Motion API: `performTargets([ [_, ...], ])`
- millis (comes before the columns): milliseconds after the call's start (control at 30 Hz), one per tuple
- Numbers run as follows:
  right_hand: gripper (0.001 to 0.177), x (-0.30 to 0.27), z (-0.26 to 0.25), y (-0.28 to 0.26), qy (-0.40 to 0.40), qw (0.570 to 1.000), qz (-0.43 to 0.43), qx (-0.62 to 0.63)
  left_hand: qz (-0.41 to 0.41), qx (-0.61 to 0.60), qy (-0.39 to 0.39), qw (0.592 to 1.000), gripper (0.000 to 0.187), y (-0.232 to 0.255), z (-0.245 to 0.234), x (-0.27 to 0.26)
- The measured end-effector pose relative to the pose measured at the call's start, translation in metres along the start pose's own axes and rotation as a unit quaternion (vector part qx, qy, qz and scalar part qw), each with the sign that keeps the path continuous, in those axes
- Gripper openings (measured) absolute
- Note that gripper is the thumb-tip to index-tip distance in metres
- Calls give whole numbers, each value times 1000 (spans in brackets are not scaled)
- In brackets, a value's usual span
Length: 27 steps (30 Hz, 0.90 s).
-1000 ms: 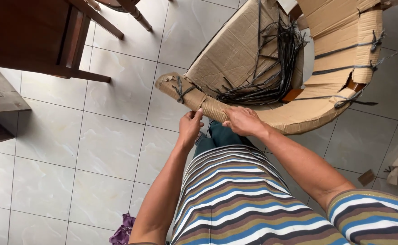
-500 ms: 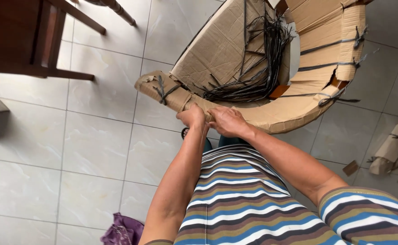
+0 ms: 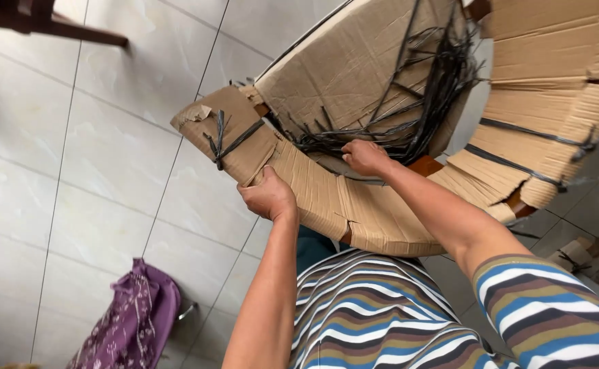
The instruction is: Wrapping a chair frame with black synthetic rattan strips for furniture manufacturing.
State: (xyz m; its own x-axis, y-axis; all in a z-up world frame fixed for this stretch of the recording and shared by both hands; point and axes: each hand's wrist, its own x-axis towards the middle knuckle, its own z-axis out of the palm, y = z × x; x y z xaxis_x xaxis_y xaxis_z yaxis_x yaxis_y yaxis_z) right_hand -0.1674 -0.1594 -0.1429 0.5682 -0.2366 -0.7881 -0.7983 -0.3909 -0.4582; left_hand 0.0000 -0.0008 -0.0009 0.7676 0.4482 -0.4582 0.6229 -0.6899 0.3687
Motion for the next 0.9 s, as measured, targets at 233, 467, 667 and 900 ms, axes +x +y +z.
performTargets([
  [233, 43, 51, 35, -26, -42, 998, -53, 14, -41, 20, 36, 998, 65, -8, 8, 4],
  [467, 50, 119, 97, -11, 0, 997, -49, -62, -52, 30, 53, 997, 67, 2, 6, -1],
  [667, 36, 90, 60, -11, 128, 982, -128, 45, -47, 15, 47, 998, 63, 5, 7, -4],
  [900, 33, -7, -23, -35, 166, 952, -74, 246, -30, 3, 31, 999, 57, 24, -7, -18],
])
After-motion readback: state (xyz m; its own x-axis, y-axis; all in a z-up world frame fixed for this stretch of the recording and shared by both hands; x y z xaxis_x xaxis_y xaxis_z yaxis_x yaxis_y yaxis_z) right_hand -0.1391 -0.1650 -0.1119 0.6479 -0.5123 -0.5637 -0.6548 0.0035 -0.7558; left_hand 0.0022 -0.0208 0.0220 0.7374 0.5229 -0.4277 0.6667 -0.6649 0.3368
